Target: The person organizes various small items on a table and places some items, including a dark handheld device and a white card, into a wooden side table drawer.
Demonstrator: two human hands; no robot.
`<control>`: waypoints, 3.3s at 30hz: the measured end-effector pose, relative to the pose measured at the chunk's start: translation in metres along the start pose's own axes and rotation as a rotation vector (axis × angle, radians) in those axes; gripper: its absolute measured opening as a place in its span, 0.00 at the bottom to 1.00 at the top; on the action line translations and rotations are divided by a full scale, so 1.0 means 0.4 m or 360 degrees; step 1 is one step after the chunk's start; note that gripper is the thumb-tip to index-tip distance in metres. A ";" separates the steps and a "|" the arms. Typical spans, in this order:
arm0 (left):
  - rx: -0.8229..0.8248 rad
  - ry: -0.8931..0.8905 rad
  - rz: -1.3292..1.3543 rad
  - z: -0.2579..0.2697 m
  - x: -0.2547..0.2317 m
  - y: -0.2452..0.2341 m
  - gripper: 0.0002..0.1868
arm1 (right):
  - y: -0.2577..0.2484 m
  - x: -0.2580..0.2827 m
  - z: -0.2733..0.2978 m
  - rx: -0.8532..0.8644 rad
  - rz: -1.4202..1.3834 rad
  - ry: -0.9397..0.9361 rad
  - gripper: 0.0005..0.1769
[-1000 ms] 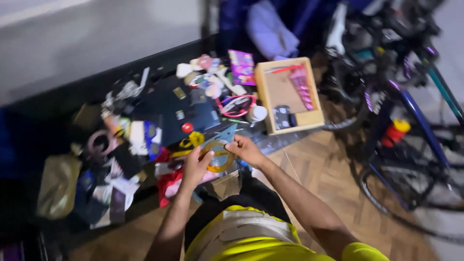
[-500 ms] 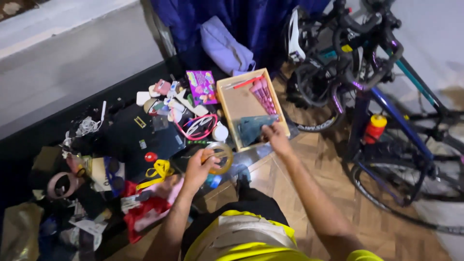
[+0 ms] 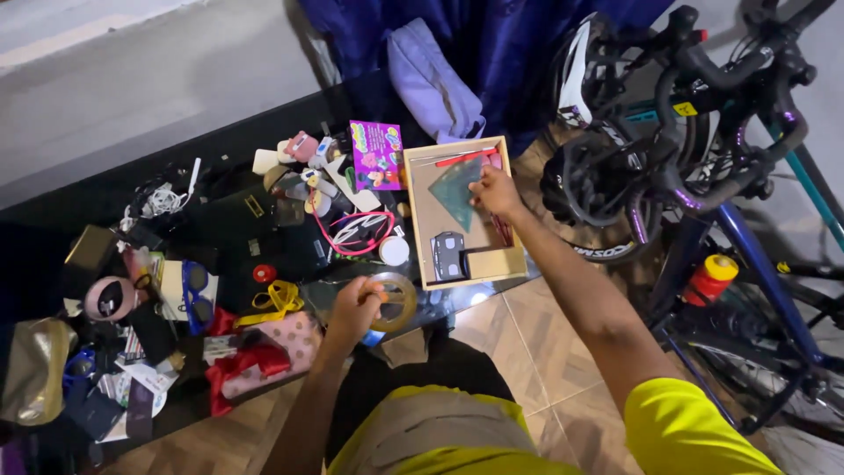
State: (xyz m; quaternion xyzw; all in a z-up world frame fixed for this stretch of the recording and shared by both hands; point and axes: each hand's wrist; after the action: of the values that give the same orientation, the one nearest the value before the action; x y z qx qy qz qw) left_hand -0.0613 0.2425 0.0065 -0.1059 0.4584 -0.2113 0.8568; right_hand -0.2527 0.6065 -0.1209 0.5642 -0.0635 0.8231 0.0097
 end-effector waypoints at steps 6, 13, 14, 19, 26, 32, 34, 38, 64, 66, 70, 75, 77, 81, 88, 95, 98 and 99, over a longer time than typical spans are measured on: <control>-0.0090 0.0103 -0.0032 0.047 -0.074 -0.036 0.13 | 0.062 0.002 -0.040 0.0205 0.0269 -0.0012 0.09; -0.0109 0.0013 -0.0001 0.054 -0.081 -0.061 0.16 | 0.103 0.040 -0.045 0.0275 0.1155 -0.0183 0.32; -0.0095 0.0035 0.0037 0.065 -0.094 -0.070 0.15 | 0.106 0.041 -0.044 0.0309 0.1212 -0.0188 0.29; -0.0098 -0.0024 0.0109 0.077 -0.105 -0.077 0.14 | 0.122 0.110 0.006 0.0383 0.1364 -0.0196 0.25; -0.0124 -0.0018 0.0168 0.106 -0.142 -0.107 0.16 | 0.151 0.189 0.113 0.0467 0.1661 -0.0422 0.22; -0.0132 0.0001 0.0162 0.103 -0.137 -0.107 0.18 | 0.135 0.184 0.161 0.0567 0.1710 -0.0413 0.23; -0.0119 0.0005 0.0148 0.093 -0.129 -0.099 0.19 | 0.134 0.178 0.165 0.0558 0.1712 -0.0397 0.23; -0.0072 -0.0007 0.0132 0.075 -0.124 -0.076 0.21 | 0.140 0.131 0.140 0.0513 0.1669 -0.0377 0.23; -0.0139 0.0195 0.0219 -0.019 -0.133 0.040 0.23 | 0.121 0.365 0.338 0.0970 0.0610 -0.0450 0.18; -0.0076 0.0201 0.0438 -0.069 -0.162 0.073 0.28 | 0.125 0.366 0.377 0.1356 0.0180 -0.0273 0.26; -0.0069 0.0351 0.0640 -0.107 -0.180 0.140 0.23 | 0.078 0.312 0.336 0.1026 0.0221 -0.0438 0.27; -0.0052 0.0252 0.0463 -0.053 -0.195 0.113 0.18 | 0.007 0.176 0.136 0.0434 0.0596 -0.0369 0.25; -0.0014 0.0167 0.0438 -0.041 -0.159 0.107 0.18 | 0.039 0.107 0.094 0.0388 0.0723 -0.0327 0.24; 0.0066 -0.0044 0.0424 -0.030 -0.088 0.090 0.20 | 0.098 0.020 0.023 0.0280 0.1307 -0.0297 0.22; -0.0089 -0.0097 0.0425 0.081 -0.131 -0.022 0.21 | 0.139 0.116 0.089 0.0269 0.1680 -0.0242 0.21; -0.0212 -0.0180 0.0399 0.164 -0.145 -0.093 0.22 | 0.156 0.161 0.161 0.0288 0.1800 -0.0230 0.35; -0.0242 -0.0156 0.0496 0.168 -0.092 -0.104 0.22 | 0.162 0.142 0.150 0.0292 0.1875 -0.0190 0.36; -0.0234 -0.0095 0.0560 0.157 -0.058 -0.103 0.21 | 0.162 0.135 0.145 0.0313 0.1910 -0.0149 0.37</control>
State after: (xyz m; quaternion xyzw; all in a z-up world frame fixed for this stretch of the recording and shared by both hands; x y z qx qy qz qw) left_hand -0.0315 0.2157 0.0741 -0.0927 0.4583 -0.0210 0.8837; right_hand -0.2243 0.5324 -0.0562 0.4637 -0.2943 0.6614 -0.5108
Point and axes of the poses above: each hand's wrist, its own z-axis away from the middle knuckle, its own y-axis out of the palm, x = y × z, and after that the axes turned 4 degrees about -z, right-handed
